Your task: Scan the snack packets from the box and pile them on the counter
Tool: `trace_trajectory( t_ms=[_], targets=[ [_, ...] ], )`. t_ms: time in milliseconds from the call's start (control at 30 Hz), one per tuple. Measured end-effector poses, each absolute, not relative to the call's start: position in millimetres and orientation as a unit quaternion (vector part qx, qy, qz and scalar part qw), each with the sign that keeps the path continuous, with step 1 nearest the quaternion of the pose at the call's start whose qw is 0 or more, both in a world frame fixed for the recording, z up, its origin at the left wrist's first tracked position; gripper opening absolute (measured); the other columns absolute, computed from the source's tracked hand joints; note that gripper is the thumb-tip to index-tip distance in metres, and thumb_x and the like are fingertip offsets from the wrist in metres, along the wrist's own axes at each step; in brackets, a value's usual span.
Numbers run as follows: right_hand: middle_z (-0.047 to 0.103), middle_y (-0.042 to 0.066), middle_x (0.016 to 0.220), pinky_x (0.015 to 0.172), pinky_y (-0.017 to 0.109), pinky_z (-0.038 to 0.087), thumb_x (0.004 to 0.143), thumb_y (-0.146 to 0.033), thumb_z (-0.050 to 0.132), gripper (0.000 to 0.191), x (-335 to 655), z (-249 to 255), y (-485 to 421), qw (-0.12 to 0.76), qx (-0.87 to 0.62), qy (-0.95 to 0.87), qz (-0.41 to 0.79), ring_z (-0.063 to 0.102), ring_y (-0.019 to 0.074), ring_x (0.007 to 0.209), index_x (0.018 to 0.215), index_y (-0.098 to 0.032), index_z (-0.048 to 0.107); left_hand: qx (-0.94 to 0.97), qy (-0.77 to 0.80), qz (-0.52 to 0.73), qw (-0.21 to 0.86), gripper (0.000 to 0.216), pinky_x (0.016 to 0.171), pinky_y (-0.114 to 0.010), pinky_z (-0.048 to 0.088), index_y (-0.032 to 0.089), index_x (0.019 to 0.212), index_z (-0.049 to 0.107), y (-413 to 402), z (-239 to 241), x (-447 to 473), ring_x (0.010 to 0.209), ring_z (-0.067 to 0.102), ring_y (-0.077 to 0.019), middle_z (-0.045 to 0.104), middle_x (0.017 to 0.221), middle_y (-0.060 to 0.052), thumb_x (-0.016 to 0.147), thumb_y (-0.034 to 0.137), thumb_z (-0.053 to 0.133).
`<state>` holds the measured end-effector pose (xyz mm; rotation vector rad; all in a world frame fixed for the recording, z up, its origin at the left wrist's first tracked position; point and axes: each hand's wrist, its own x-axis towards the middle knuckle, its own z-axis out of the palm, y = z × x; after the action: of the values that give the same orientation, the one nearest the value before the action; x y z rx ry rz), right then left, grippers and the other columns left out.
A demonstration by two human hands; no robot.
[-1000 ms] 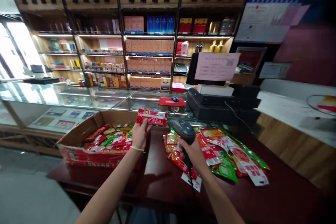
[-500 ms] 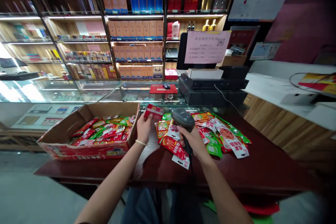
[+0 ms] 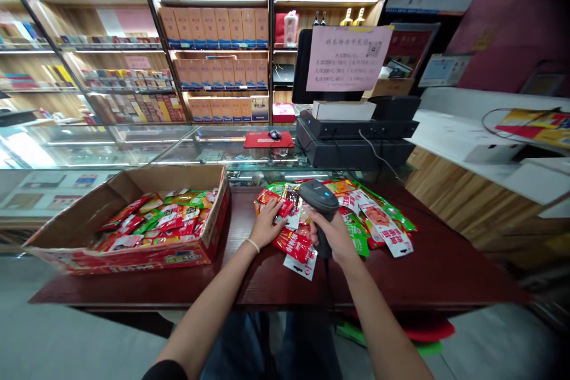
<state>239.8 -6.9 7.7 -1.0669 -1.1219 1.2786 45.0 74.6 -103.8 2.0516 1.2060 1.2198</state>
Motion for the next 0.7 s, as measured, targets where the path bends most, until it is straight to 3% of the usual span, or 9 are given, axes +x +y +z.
trace_trajectory(
  t_ms=[333, 500, 700],
  targets=[
    [0.053, -0.002, 0.047, 0.036, 0.02, 0.04, 0.075, -0.049, 0.077, 0.041, 225.2, 25.3, -8.9, 0.52, -0.441, -0.491, 0.542, 0.05, 0.01, 0.036, 0.059, -0.017, 0.056, 0.712, 0.395, 0.534, 0.228, 0.029, 0.109, -0.047, 0.041, 0.021, 0.115, 0.068, 57.4, -82.0, 46.0, 0.121, 0.058, -0.026, 0.066, 0.124, -0.013, 0.089, 0.026, 0.056],
    [0.055, -0.002, 0.049, 0.036, 0.022, 0.043, 0.07, -0.049, 0.08, 0.039, 206.9, 41.8, -5.8, 0.513, -0.448, -0.511, 0.525, 0.05, 0.0106, 0.037, 0.063, -0.018, 0.058, 0.647, 0.397, 0.618, 0.208, 0.031, 0.108, -0.044, 0.041, 0.023, 0.12, 0.065, 29.7, -23.9, 33.4, 0.117, 0.058, -0.025, 0.066, 0.121, -0.011, 0.094, 0.024, 0.047],
    [0.054, -0.002, 0.05, 0.035, 0.021, 0.042, 0.068, -0.048, 0.081, 0.036, 153.9, 57.9, 0.3, 0.492, -0.417, -0.531, 0.549, 0.049, 0.0107, 0.038, 0.07, -0.018, 0.06, 0.564, 0.393, 0.697, 0.203, 0.024, 0.103, -0.039, 0.045, 0.022, 0.11, 0.071, -9.1, 46.0, -39.1, 0.11, 0.061, -0.0251, 0.068, 0.113, -0.01, 0.09, 0.029, 0.059]
  ],
)
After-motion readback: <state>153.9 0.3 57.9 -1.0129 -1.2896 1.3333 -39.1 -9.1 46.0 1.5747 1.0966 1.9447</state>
